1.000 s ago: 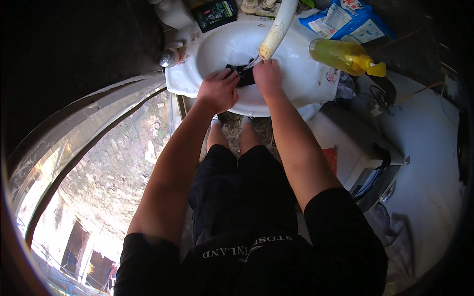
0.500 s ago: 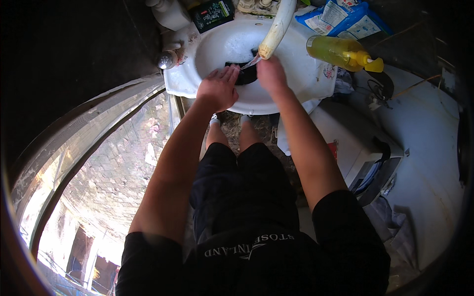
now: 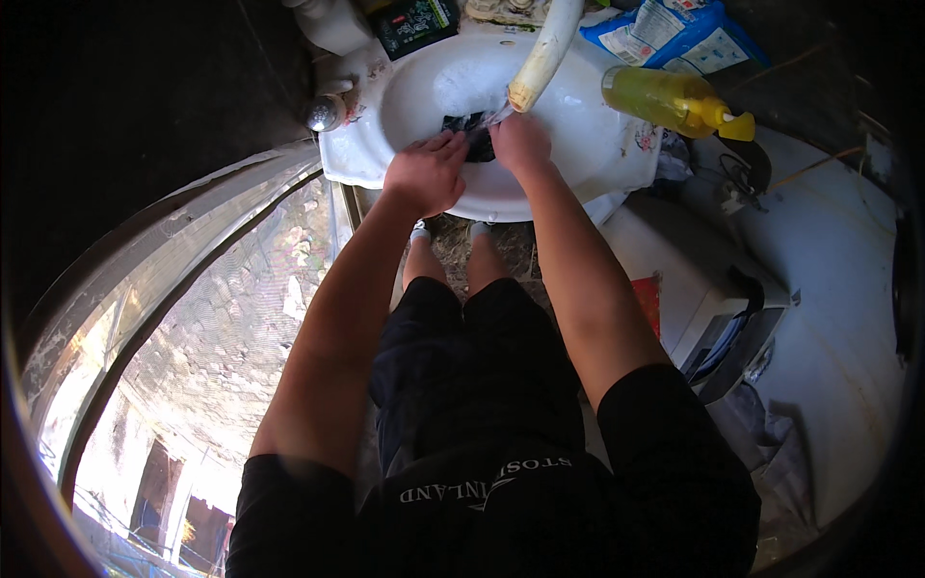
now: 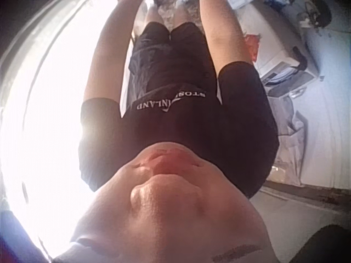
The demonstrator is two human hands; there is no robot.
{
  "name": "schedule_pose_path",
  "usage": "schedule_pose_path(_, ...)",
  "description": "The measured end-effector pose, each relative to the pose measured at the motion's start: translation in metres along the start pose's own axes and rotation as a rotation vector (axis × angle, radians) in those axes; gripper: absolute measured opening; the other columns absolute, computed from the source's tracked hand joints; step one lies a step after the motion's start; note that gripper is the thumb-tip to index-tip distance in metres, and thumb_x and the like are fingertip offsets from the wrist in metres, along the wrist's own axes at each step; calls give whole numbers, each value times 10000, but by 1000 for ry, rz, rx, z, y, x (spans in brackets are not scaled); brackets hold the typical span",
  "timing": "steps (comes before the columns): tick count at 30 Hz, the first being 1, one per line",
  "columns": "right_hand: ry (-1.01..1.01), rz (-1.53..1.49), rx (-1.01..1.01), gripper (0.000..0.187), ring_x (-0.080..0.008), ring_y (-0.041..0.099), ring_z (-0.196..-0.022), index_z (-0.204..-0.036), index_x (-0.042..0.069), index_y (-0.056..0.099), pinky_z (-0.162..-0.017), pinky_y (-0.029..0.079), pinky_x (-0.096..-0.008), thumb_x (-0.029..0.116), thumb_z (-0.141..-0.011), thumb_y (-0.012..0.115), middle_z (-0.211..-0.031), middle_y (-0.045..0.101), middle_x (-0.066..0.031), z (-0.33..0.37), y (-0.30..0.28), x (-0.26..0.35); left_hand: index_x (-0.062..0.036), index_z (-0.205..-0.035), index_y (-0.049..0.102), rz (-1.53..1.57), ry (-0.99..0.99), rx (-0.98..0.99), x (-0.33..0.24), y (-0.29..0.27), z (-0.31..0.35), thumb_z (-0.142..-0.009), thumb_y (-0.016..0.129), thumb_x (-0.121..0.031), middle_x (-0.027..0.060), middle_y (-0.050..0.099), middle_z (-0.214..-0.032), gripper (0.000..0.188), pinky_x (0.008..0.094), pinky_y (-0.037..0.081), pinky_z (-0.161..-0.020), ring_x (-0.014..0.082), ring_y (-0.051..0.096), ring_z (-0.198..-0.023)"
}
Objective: The person washes a black sock by hand in a sink with water and soap from a bottle, then holds it up for inspection.
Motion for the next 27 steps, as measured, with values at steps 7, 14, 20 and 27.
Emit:
schedule_pose_path(7, -87, -161, -132, 363, -376, 678, -849, -938, 59, 674, -752, 551, -491, 395, -927, 539, -869, 685, -163, -8, 26, 27, -66, -1278, 576, 55, -89, 307, -7, -6, -14, -878, 496, -302, 82, 576, -1356, 471, 366, 399, -1090, 213, 510, -1297)
schedule_pose_path(14, -5, -193, -41, 276, -396, 673, -800, -1022, 119, 551, -694, 531, -516, 375, -919, 535, -892, 688, -156, -13, 7, 37, -77, -1244, 602, 37, -124, 186, -3, 2, -13, -863, 506, -300, 59, 586, -1348, 452, 360, 400, -1090, 205, 523, -1285)
schedule_pose_path(20, 14, 25, 39, 257, -325, 704, -891, -896, 134, 730, -780, 558, -456, 317, -903, 549, -913, 712, -149, -5, -7, 20, -87, -1190, 639, 51, -114, -22, -3, 1, -2, -852, 512, -296, 56, 612, -1314, 417, 342, 417, -1073, 204, 535, -1272)
schedule_pose_path(27, -169, 43, 19, 227, -366, 691, -867, -957, 138, 653, -744, 558, -476, 287, -938, 482, -822, 699, -159, 0, 11, 36, -83, -1184, 643, 66, -139, 50, 1, 5, -1, -837, 529, -286, 48, 625, -1292, 418, 346, 443, -1048, 203, 547, -1258)
Point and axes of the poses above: each hand's wrist, its own z-axis away from the middle knuckle, its own y-axis out of the palm, x = y × z, the point moved 7 cm from there along -z, towards the middle knuckle
